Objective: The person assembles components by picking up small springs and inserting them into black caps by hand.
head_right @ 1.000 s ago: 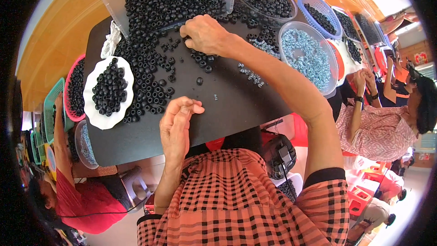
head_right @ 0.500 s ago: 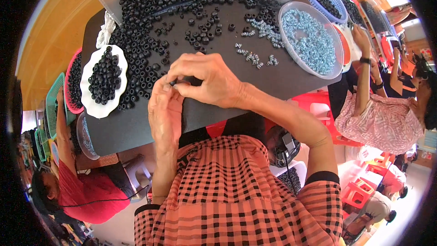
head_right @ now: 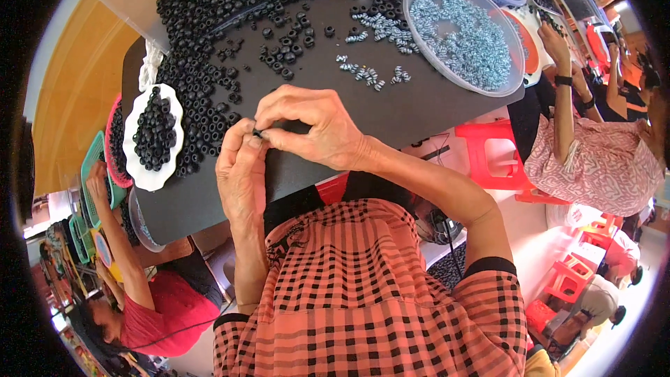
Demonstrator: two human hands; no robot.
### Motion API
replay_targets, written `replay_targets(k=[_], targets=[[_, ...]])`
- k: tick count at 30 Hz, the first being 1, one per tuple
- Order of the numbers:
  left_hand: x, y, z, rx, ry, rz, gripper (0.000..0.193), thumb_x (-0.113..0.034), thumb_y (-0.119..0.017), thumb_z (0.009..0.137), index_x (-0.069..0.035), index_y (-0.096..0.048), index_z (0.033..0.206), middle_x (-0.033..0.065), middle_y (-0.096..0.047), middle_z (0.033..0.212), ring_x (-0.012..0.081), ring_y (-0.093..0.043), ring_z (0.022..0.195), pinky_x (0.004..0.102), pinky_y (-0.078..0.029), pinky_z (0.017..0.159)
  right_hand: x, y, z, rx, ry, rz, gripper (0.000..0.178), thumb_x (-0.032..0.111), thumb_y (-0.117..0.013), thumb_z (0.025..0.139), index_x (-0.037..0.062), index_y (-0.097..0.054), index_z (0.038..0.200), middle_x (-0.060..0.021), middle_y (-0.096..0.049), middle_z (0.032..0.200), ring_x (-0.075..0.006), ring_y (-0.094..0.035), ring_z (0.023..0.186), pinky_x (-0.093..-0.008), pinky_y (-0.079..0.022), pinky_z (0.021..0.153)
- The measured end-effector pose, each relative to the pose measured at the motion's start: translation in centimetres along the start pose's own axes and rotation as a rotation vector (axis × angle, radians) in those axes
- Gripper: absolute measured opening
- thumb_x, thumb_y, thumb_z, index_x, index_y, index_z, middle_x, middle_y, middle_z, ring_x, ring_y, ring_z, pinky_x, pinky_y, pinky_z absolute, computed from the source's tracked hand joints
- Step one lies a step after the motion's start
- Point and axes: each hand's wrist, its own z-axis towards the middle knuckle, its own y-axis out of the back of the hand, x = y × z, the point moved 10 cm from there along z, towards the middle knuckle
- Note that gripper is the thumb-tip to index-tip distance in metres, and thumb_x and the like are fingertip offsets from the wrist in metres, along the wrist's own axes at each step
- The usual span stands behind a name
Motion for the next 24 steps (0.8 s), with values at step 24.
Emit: replay_targets(k=[24], targets=[[0.3, 0.4, 0.0, 0.054, -0.024, -0.004, 0.018, 0.001, -0.051, 0.089, 0.000, -0.057, 0.106, 0.0099, -0.064, 0.093, 0.0144, -0.059, 0.090, 0.0309, -0.044, 0.091, -2.6, 2.0, 7.5, 0.133, 0.123, -0.626, 0.014, 0.004, -0.064, 0.078, 0.0028, -0.065, 0.092, -0.0089, -0.064, 0.085, -0.0217, -0.062, 0.072, -0.0321, -0.050, 0.067]])
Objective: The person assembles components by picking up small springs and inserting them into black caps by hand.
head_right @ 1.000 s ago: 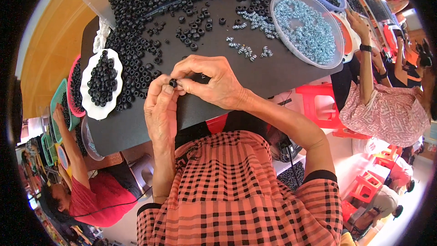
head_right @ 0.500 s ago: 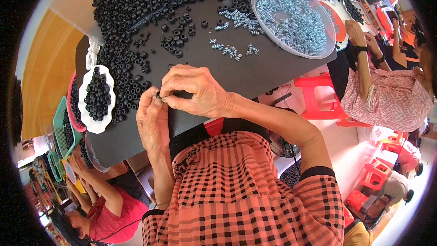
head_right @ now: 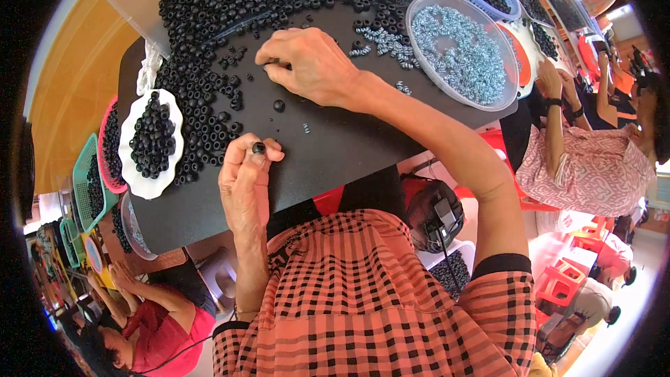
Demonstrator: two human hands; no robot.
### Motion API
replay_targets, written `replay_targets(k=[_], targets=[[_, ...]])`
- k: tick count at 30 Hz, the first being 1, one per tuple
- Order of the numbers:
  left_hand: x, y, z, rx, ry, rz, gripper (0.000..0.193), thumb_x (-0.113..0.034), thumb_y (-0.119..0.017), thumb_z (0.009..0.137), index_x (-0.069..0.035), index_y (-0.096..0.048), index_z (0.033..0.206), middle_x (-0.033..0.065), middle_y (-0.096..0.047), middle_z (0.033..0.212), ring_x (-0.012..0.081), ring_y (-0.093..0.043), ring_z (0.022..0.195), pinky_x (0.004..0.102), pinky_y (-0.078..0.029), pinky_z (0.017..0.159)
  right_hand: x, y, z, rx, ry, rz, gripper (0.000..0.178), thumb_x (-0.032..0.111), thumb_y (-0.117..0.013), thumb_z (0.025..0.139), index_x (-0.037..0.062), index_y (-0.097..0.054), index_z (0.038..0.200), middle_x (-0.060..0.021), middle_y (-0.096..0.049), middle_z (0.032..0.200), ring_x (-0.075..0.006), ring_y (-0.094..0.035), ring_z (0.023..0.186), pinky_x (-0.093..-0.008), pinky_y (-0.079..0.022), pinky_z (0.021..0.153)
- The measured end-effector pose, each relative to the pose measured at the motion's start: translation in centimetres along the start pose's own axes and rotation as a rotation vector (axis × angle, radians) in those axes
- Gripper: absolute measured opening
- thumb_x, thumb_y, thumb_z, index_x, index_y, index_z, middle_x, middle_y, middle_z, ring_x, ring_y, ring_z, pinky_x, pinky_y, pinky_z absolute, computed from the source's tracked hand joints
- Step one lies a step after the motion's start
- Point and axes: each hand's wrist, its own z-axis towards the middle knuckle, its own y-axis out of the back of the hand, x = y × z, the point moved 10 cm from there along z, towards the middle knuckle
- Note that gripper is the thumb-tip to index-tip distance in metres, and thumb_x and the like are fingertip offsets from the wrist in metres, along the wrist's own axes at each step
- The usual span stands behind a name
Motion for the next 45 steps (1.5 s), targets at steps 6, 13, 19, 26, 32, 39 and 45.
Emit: replay_targets(k=[6, 13, 19, 26, 32, 39, 45], targets=[[0.1, -0.2, 0.0, -0.005, 0.021, -0.018, 0.017, 0.000, -0.052, 0.090, 0.000, -0.057, 0.107, 0.0096, -0.064, 0.092, 0.0145, -0.059, 0.090, 0.0298, -0.044, 0.090, 1.0, -5.1, 1.9, 0.217, 0.124, -0.273, 0.017, 0.011, -0.065, 0.077, 0.0078, -0.065, 0.093, -0.0048, -0.063, 0.087, -0.0221, -0.059, 0.085, -0.0362, -0.044, 0.079], [0.1, 0.1, 0.0, 0.001, 0.014, -0.034, 0.018, -0.003, -0.051, 0.092, 0.000, -0.056, 0.108, 0.0099, -0.064, 0.092, 0.0149, -0.059, 0.090, 0.0304, -0.044, 0.089, 2.0, -4.7, 1.9, 0.203, 0.123, -0.264, 0.013, 0.009, -0.065, 0.075, 0.0077, -0.066, 0.089, -0.0026, -0.063, 0.083, -0.0194, -0.060, 0.076, -0.0341, -0.044, 0.074], [0.2, 0.0, 0.1, -0.004, 0.008, -0.041, 0.017, -0.004, -0.051, 0.092, 0.001, -0.056, 0.107, 0.0100, -0.064, 0.088, 0.0183, -0.059, 0.092, 0.0340, -0.044, 0.091, 2.6, -0.7, -2.1, 0.023, -0.167, 0.293, 0.011, 0.000, -0.063, 0.075, 0.0019, -0.066, 0.086, -0.0058, -0.064, 0.082, -0.0128, -0.061, 0.068, -0.0255, -0.049, 0.060], [-0.2, 0.3, -0.1, -0.002, -0.009, -0.003, 0.018, -0.006, -0.054, 0.092, 0.001, -0.054, 0.109, 0.0106, -0.063, 0.087, 0.0199, -0.058, 0.094, 0.0340, -0.043, 0.093, 3.8, -0.4, -7.6, -0.037, -0.239, 0.431, 0.013, -0.003, -0.064, 0.075, 0.0021, -0.063, 0.087, -0.0073, -0.063, 0.087, -0.0154, -0.062, 0.070, -0.0271, -0.050, 0.061], [-0.2, -0.3, 0.2, 0.004, -0.017, 0.028, 0.018, -0.007, -0.054, 0.092, 0.000, -0.055, 0.108, 0.0102, -0.063, 0.086, 0.0204, -0.058, 0.097, 0.0347, -0.042, 0.094, 2.5, 0.0, -8.9, -0.061, -0.285, 0.453, 0.013, -0.004, -0.063, 0.076, 0.0018, -0.064, 0.088, -0.0055, -0.063, 0.085, -0.0115, -0.060, 0.068, -0.0244, -0.048, 0.057], [-0.3, -0.2, 0.2, -0.023, -0.020, 0.050, 0.017, -0.006, -0.053, 0.092, 0.000, -0.055, 0.108, 0.0096, -0.063, 0.087, 0.0196, -0.058, 0.095, 0.0351, -0.044, 0.093, 0.6, 1.8, -8.4, -0.109, -0.293, 0.235, 0.013, -0.003, -0.062, 0.078, 0.0008, -0.064, 0.091, -0.0062, -0.063, 0.088, -0.0149, -0.062, 0.066, -0.0267, -0.050, 0.059], [-0.4, 0.0, 0.2, -0.030, -0.009, 0.067, 0.017, -0.005, -0.053, 0.092, 0.000, -0.055, 0.108, 0.0093, -0.063, 0.086, 0.0190, -0.058, 0.094, 0.0345, -0.044, 0.093, 1.2, 0.8, -7.7, -0.033, -0.167, 0.030, 0.016, 0.000, -0.065, 0.076, 0.0003, -0.063, 0.092, -0.0089, -0.061, 0.093, -0.0240, -0.063, 0.074, -0.0322, -0.053, 0.063]])
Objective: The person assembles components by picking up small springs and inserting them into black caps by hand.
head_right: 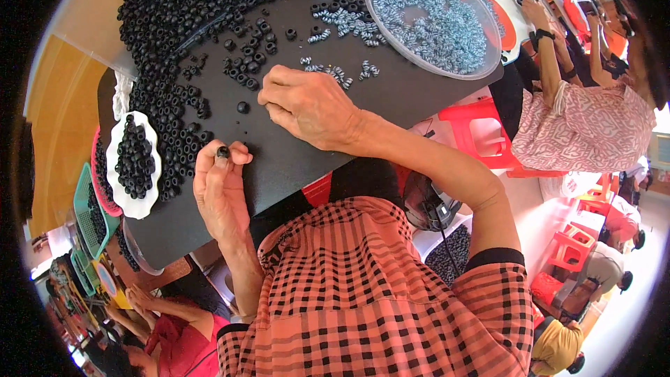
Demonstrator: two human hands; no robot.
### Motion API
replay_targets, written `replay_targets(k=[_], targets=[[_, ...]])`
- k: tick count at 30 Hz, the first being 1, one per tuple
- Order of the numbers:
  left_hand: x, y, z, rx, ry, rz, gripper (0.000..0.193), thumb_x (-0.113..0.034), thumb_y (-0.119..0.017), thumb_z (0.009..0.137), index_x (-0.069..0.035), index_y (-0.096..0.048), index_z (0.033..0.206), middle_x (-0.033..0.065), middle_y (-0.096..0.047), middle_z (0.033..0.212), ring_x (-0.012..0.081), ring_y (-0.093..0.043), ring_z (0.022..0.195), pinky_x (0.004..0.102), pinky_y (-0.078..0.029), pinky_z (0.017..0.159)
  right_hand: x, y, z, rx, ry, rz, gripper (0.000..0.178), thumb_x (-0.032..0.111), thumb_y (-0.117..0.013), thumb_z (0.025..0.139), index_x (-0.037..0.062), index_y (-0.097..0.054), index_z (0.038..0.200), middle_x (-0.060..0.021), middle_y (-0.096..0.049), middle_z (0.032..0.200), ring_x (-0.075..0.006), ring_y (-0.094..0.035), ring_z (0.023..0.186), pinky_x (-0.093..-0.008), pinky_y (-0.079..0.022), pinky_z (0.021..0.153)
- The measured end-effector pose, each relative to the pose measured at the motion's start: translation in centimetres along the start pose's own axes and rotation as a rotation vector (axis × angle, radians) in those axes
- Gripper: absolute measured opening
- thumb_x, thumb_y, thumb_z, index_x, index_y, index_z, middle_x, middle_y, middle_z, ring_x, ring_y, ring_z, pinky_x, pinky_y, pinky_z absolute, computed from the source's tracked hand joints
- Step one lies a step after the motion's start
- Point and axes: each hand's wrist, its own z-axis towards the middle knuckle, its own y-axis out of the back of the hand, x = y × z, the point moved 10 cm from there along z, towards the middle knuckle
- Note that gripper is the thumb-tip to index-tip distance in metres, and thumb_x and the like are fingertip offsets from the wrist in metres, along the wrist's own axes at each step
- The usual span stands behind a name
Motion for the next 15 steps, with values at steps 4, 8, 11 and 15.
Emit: replay_targets(k=[4, 8, 11, 15], targets=[[0.1, 0.0, 0.0, 0.011, 0.010, -0.022, 0.017, -0.006, -0.053, 0.092, 0.000, -0.056, 0.108, 0.0096, -0.064, 0.086, 0.0190, -0.058, 0.095, 0.0350, -0.044, 0.093, 0.8, 0.8, 0.0, -0.008, -0.004, 0.018, 0.017, 0.001, -0.066, 0.077, 0.0002, -0.063, 0.094, -0.0088, -0.061, 0.092, -0.0240, -0.063, 0.074, -0.0318, -0.052, 0.063], [0.0, -0.3, 0.0, 0.036, 0.001, -0.047, 0.017, -0.005, -0.052, 0.092, 0.001, -0.055, 0.108, 0.0105, -0.064, 0.087, 0.0193, -0.058, 0.096, 0.0356, -0.044, 0.093, 1.8, -0.5, -0.7, 0.099, 0.055, -0.077, 0.018, 0.001, -0.066, 0.075, 0.0019, -0.063, 0.093, -0.0079, -0.058, 0.086, -0.0251, -0.062, 0.070, -0.0336, -0.051, 0.061], [0.2, -0.1, 0.0, 0.016, 0.007, -0.022, 0.018, -0.008, -0.052, 0.092, 0.002, -0.056, 0.107, 0.0105, -0.063, 0.085, 0.0208, -0.058, 0.093, 0.0353, -0.045, 0.090, 2.6, -1.2, -0.6, 0.145, 0.097, -0.232, 0.018, 0.001, -0.066, 0.074, 0.0032, -0.063, 0.091, -0.0074, -0.056, 0.082, -0.0251, -0.061, 0.068, -0.0340, -0.051, 0.059], [0.3, 0.4, -0.1, 0.024, 0.021, -0.058, 0.019, -0.004, -0.051, 0.091, 0.002, -0.055, 0.109, 0.0116, -0.064, 0.088, 0.0202, -0.058, 0.097, 0.0365, -0.043, 0.095, 1.4, -1.8, -0.1, 0.185, -0.031, -0.215, 0.020, 0.005, -0.069, 0.071, 0.0050, -0.064, 0.091, -0.0076, -0.057, 0.083, -0.0239, -0.061, 0.070, -0.0323, -0.050, 0.060]])
